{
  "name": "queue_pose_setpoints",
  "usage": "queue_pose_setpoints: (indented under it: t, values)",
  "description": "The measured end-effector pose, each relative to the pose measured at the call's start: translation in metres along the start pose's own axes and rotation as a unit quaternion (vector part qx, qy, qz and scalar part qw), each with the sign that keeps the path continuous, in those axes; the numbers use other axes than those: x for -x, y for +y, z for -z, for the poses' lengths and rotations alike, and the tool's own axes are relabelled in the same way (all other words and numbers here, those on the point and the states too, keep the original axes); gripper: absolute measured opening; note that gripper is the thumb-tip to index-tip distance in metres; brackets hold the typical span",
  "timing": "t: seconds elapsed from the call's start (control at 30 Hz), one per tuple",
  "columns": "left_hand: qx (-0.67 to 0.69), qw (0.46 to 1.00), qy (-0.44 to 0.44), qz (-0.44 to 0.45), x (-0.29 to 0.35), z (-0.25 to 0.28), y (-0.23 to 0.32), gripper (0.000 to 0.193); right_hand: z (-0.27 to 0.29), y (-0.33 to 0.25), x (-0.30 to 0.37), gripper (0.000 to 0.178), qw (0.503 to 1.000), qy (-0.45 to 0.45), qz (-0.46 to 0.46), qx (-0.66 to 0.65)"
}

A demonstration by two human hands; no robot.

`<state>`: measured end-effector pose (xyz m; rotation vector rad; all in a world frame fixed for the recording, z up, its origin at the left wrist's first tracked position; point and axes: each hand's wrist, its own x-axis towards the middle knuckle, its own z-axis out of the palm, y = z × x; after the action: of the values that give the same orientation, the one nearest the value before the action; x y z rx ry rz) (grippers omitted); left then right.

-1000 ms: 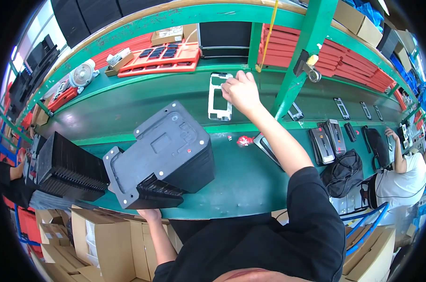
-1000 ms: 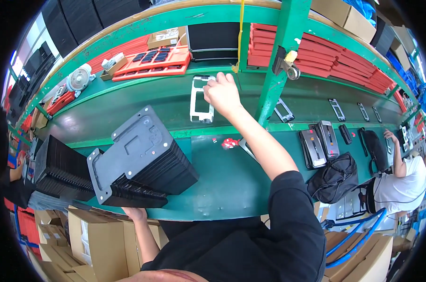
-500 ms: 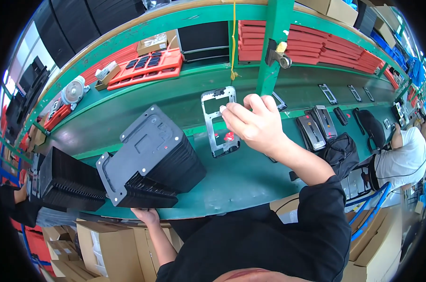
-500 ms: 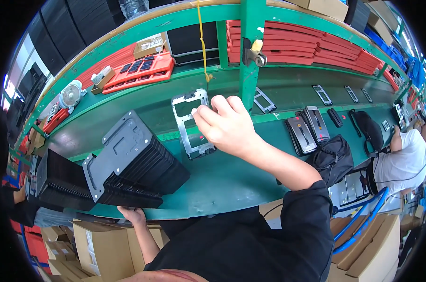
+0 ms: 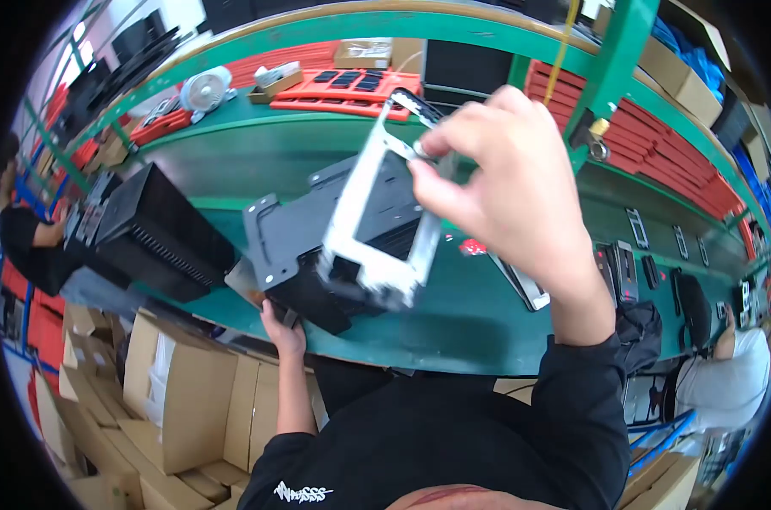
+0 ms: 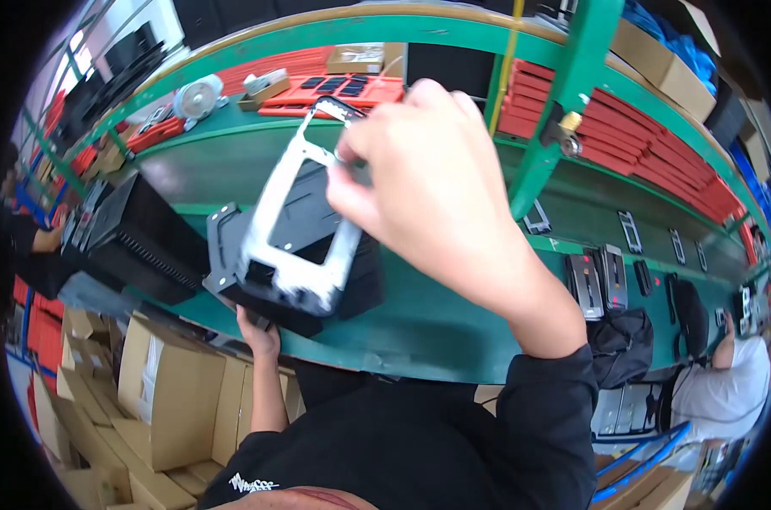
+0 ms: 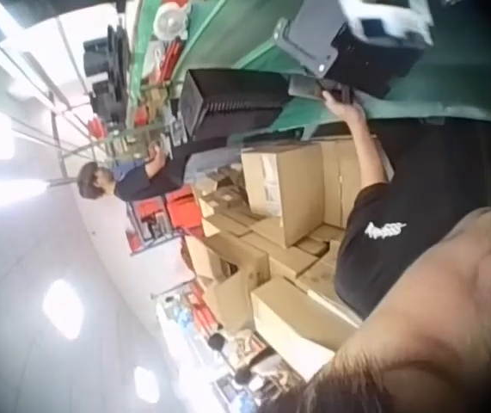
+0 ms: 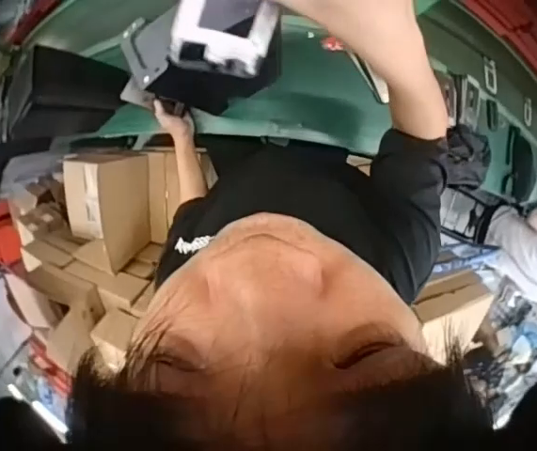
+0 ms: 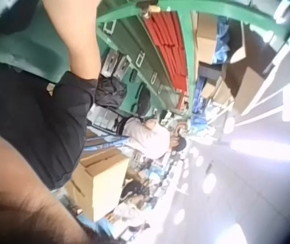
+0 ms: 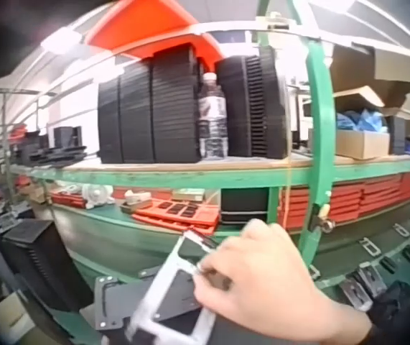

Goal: Assembling components into electronic enclosures on a factory production line.

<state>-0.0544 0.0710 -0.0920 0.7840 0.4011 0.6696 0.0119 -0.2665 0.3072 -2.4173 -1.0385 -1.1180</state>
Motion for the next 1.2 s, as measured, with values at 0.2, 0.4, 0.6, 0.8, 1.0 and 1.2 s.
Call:
queue_pose_setpoints:
  t: [0.2,0.4,0.6,0.8,1.0,1.2]
  values:
    - [0.016,1.0,-0.015,-0.01,0.021,-0.031,0.015,0.039,-0.054,-0.025,-0.042,0.018,0.962,-0.264,-0.073,-0.022]
    - [0.008,0.993,-0.115,-0.012,0.032,-0.044,0.033,0.033,-0.055,-0.035,-0.038,0.022,0.955,-0.286,-0.064,-0.05]
    - [-0.007,0.996,-0.085,-0.039,0.028,-0.044,0.027,0.042,-0.066,-0.041,-0.05,0.023,0.948,-0.302,-0.098,0.0]
    - [-0.006,0.995,-0.089,-0.05,0.03,-0.043,0.025,0.053,-0.068,-0.031,-0.058,0.033,0.927,-0.358,-0.096,-0.066]
    - [0.007,0.995,-0.099,-0.016,0.024,-0.043,0.025,0.071,-0.081,0.002,-0.065,0.046,0.907,-0.406,-0.114,0.01]
    - [0.08,0.974,-0.176,-0.121,0.073,-0.08,0.111,0.093,-0.053,-0.024,-0.013,0.04,0.981,-0.008,0.037,-0.189]
